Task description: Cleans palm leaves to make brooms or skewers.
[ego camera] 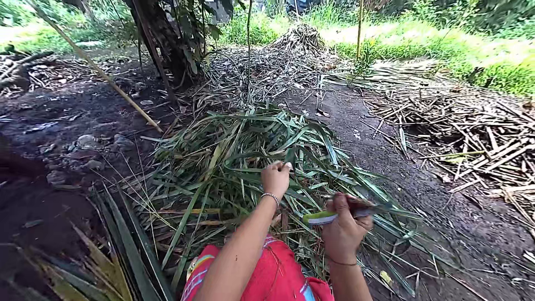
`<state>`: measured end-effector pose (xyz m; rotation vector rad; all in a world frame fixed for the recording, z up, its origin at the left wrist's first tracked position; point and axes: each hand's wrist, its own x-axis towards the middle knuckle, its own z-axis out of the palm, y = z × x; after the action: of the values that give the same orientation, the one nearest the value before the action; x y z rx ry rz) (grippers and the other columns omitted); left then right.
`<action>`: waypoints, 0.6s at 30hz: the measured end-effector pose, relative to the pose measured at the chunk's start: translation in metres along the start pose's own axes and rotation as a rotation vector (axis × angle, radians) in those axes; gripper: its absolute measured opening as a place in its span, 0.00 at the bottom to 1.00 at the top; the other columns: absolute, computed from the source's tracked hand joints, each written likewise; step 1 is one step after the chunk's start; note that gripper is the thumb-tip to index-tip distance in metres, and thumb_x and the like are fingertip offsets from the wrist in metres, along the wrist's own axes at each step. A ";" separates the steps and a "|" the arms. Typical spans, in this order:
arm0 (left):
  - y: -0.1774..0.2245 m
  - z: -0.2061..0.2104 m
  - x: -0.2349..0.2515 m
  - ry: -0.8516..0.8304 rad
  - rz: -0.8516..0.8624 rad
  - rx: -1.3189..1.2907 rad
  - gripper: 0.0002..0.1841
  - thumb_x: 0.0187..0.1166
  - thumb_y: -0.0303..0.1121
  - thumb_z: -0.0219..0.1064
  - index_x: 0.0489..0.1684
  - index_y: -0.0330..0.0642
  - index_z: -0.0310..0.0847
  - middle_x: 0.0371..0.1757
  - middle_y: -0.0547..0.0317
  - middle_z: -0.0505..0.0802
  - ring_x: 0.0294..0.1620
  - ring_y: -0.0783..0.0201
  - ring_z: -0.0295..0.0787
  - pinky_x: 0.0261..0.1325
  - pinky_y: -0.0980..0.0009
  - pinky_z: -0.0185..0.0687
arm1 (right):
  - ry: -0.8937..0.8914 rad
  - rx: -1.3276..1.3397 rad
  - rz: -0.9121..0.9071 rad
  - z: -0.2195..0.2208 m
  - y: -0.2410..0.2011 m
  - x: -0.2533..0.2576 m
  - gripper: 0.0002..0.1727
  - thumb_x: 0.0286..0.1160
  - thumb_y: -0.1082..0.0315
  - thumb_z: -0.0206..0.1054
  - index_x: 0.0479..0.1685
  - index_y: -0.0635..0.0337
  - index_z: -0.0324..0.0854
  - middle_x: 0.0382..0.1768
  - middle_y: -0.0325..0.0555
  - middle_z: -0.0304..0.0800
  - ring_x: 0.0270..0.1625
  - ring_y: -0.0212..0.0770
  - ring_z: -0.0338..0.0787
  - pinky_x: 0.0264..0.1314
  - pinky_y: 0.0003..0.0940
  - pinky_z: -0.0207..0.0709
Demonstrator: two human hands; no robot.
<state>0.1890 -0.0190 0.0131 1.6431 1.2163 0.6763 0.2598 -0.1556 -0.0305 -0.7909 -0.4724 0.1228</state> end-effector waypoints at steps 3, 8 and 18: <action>-0.022 -0.025 0.024 0.166 -0.075 0.003 0.21 0.90 0.45 0.60 0.54 0.32 0.86 0.54 0.32 0.90 0.60 0.36 0.85 0.64 0.34 0.74 | 0.069 0.007 -0.115 -0.027 -0.037 0.029 0.12 0.81 0.85 0.53 0.46 0.57 0.75 0.29 0.34 0.92 0.24 0.28 0.90 0.30 0.22 0.89; -0.075 -0.064 0.046 0.351 -0.319 0.103 0.23 0.89 0.47 0.60 0.63 0.34 0.86 0.68 0.32 0.87 0.76 0.36 0.77 0.77 0.35 0.66 | 0.236 -0.090 -0.273 -0.086 -0.116 0.081 0.11 0.94 0.73 0.40 0.49 0.55 0.69 0.24 0.29 0.86 0.20 0.23 0.84 0.27 0.15 0.82; -0.088 -0.075 0.038 -0.002 -0.284 0.558 0.44 0.89 0.62 0.48 0.92 0.33 0.53 0.94 0.25 0.44 0.94 0.25 0.36 0.85 0.22 0.33 | 0.307 -0.186 -0.386 -0.134 -0.177 0.134 0.09 0.96 0.69 0.40 0.55 0.55 0.66 0.26 0.30 0.83 0.19 0.25 0.82 0.24 0.17 0.80</action>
<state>0.1032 0.0489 -0.0413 1.8529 1.7000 0.1580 0.4273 -0.3298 0.0625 -0.8690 -0.3395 -0.4016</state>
